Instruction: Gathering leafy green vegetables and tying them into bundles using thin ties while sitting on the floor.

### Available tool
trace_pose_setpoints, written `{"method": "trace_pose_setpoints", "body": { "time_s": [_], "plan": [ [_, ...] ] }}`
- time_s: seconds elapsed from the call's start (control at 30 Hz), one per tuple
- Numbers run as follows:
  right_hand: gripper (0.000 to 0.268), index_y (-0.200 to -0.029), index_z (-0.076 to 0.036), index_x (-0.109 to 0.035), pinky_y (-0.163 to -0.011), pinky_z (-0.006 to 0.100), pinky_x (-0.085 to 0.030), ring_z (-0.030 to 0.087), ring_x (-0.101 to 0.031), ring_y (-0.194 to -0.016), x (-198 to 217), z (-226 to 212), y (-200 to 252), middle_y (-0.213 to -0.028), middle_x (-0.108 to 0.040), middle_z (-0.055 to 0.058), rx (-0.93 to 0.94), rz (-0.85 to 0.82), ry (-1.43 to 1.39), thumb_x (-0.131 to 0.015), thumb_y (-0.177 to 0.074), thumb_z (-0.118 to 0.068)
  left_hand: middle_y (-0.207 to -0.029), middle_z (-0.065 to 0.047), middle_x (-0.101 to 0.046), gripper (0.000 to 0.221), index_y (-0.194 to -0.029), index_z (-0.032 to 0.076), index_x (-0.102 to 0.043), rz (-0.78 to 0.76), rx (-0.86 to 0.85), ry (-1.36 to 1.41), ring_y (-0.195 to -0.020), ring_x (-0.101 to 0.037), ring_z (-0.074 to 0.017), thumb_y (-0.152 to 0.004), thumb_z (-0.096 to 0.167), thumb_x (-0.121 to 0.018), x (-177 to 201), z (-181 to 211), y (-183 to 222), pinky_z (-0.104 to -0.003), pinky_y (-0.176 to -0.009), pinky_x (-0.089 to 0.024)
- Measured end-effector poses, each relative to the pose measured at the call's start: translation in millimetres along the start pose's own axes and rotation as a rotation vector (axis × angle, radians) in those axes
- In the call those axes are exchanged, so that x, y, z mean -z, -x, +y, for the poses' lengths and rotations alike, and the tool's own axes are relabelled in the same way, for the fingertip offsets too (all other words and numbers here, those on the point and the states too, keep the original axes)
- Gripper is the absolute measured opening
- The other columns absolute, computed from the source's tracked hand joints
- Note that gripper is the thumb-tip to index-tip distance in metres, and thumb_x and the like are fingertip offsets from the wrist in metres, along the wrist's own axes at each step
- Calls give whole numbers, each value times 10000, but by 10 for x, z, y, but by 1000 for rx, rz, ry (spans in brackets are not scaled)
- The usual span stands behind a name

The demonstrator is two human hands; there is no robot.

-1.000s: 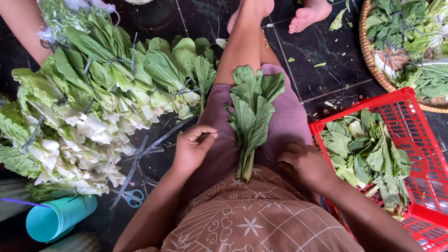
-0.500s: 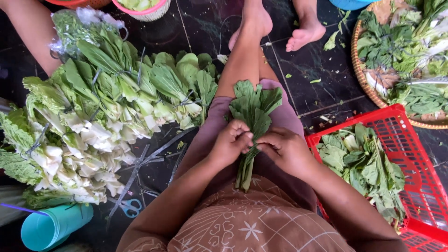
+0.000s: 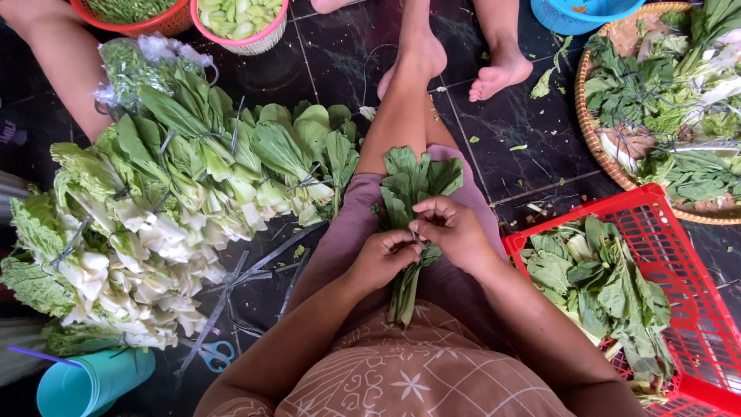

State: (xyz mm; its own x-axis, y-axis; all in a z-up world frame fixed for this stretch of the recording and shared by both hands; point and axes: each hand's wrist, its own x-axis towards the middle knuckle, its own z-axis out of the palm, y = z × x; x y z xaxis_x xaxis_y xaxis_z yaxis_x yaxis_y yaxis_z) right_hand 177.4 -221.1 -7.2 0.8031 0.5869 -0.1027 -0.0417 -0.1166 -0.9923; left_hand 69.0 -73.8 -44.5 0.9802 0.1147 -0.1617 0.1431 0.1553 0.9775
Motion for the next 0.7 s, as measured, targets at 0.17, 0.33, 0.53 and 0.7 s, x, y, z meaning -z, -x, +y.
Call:
{"method": "trace_pose_setpoints", "body": {
  "time_s": [0.17, 0.33, 0.53, 0.7],
  "plan": [
    [402, -1234, -25, -730, -807, 348, -568, 196, -659, -917, 47, -103, 106, -1011, -732, 152, -11, -10, 22, -823, -843, -46, -793, -170, -755, 155, -1005, -43, -704, 110, 31, 105, -638, -669, -142, -978, 110, -716, 59, -200, -57, -269, -608, -613],
    [559, -1333, -39, -682, -871, 454, -584, 301, -662, -1019, 122, 37, 229, -1110, -717, 237, -24, -60, 132, -867, -808, -83, -783, -181, -748, 176, -1019, -46, -677, 140, 40, 241, -610, -670, -117, -983, 120, -720, 79, -258, -95, -238, -604, -617],
    [195, -961, -35, -765, -899, 406, -528, 278, -717, -941, -67, 179, 248, -940, -745, 119, 334, 99, 140, -877, -802, -54, -771, -166, -742, 141, -960, -19, -701, 122, 34, 235, -615, -681, -136, -990, 118, -717, 85, -393, -161, -264, -625, -622],
    [150, -906, -220, -830, -880, 400, -460, 245, -638, -995, -109, 21, 397, -1060, -715, 40, 683, 200, 581, -860, -785, -138, -758, -134, -731, 114, -942, 11, -670, 162, 75, 252, -607, -705, -136, -995, 109, -696, 79, -154, -121, -232, -592, -595]
  ]
}}
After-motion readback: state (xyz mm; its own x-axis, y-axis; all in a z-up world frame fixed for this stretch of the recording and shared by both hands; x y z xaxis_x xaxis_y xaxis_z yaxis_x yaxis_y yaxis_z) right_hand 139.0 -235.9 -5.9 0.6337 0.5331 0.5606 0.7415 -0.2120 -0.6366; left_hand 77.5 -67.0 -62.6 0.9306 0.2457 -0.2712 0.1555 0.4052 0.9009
